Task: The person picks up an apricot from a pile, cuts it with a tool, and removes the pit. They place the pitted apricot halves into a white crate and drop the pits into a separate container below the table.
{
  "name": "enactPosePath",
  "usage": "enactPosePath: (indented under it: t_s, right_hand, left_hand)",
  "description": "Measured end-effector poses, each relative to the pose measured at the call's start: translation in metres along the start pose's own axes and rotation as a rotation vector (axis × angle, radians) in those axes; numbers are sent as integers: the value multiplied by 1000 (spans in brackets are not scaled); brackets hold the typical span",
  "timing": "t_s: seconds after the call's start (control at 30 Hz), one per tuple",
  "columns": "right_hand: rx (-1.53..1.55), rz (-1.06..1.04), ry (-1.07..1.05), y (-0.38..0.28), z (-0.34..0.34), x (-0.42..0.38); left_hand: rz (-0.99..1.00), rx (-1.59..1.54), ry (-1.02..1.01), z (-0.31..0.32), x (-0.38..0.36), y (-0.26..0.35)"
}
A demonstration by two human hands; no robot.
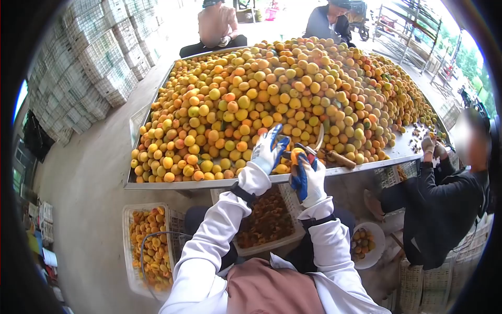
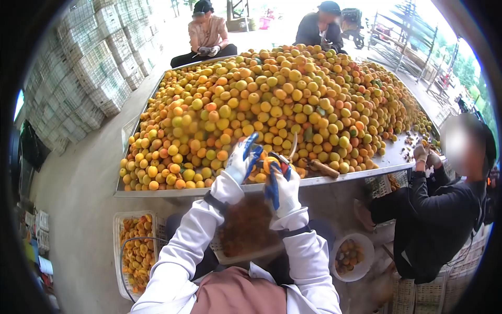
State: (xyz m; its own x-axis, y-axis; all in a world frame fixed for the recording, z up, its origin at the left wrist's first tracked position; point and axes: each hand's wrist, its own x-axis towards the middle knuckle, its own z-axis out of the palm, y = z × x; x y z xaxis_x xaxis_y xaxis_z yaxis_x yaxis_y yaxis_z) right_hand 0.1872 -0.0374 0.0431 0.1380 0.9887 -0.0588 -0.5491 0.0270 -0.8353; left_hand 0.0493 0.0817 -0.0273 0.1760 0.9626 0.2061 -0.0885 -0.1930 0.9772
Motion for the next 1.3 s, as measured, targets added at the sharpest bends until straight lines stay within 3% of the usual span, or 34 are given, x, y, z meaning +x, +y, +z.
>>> enactPosePath:
  t_s: [0.17, 0.2, 0.23, 0.3, 0.37, 0.4, 0.43, 0.5, 0.6, 0.7, 0.77, 0.87, 0.93, 1.0, 1.1, 1.13, 1.17, 1.23, 1.3]
  right_hand:
    - [-582, -511, 92, 12, 0, -3]
    - [-703, -573, -3, 9, 6, -8]
    - [-821, -635, -102, 9, 9, -12]
    - [-959, -714, -216, 17, 6, -13]
    - [-863, -657, -310, 14, 14, -19]
    - [-841, -564, -347, 13, 13, -21]
    - [-830, -567, -340, 14, 12, -22]
    - [-861, -525, -263, 9, 10, -26]
    - [-773, -492, -174, 2, 6, -23]
    - [-783, -523, -145, -8, 1, -25]
    - [-798, -485, -138, -16, 0, -31]
    - [-784, -659, -165, -12, -2, -25]
    - [-747, -563, -148, -6, -3, -24]
    - [-722, -472, -136, 1, -5, -20]
    - [-730, -435, -193, 13, -12, -14]
    - [-711, -310, -174, 8, -11, -16]
    - [-743, -360, -181, 13, -15, -13]
    - [-847, -383, -172, 14, -19, -12]
    - [-824, -354, -202, 2, -16, -18]
  left_hand:
    - [-386, -698, -35, -10, -20, 33]
    - [-511, -749, -35, 0, -42, 64]
    - [-407, -645, 100, 20, -67, 70]
    - [-600, -714, 72, 4, -85, 78]
    - [-403, -650, 207, -8, -117, 76]
    - [-456, -663, 66, -34, -121, 75]
    - [-475, -604, 52, -48, -130, 82]
    - [-294, -600, 130, -76, -154, 102]
    - [-158, -161, 450, -132, -194, 146]
    - [-65, 456, 765, -210, -255, 141]
    - [-77, 1595, 686, -255, -298, 144]
    - [-32, 1819, 703, -249, -299, 158]
    - [87, 1473, 629, -218, -265, 164]
    - [291, 1567, 399, -184, -213, 173]
    - [401, 1538, 133, -149, -133, 146]
    - [328, 1557, 38, -135, -110, 139]
    - [139, 1586, -80, -122, -86, 129]
    - [283, 1728, -65, -116, -56, 81]
    - [11, 1793, -143, -90, -30, 80]
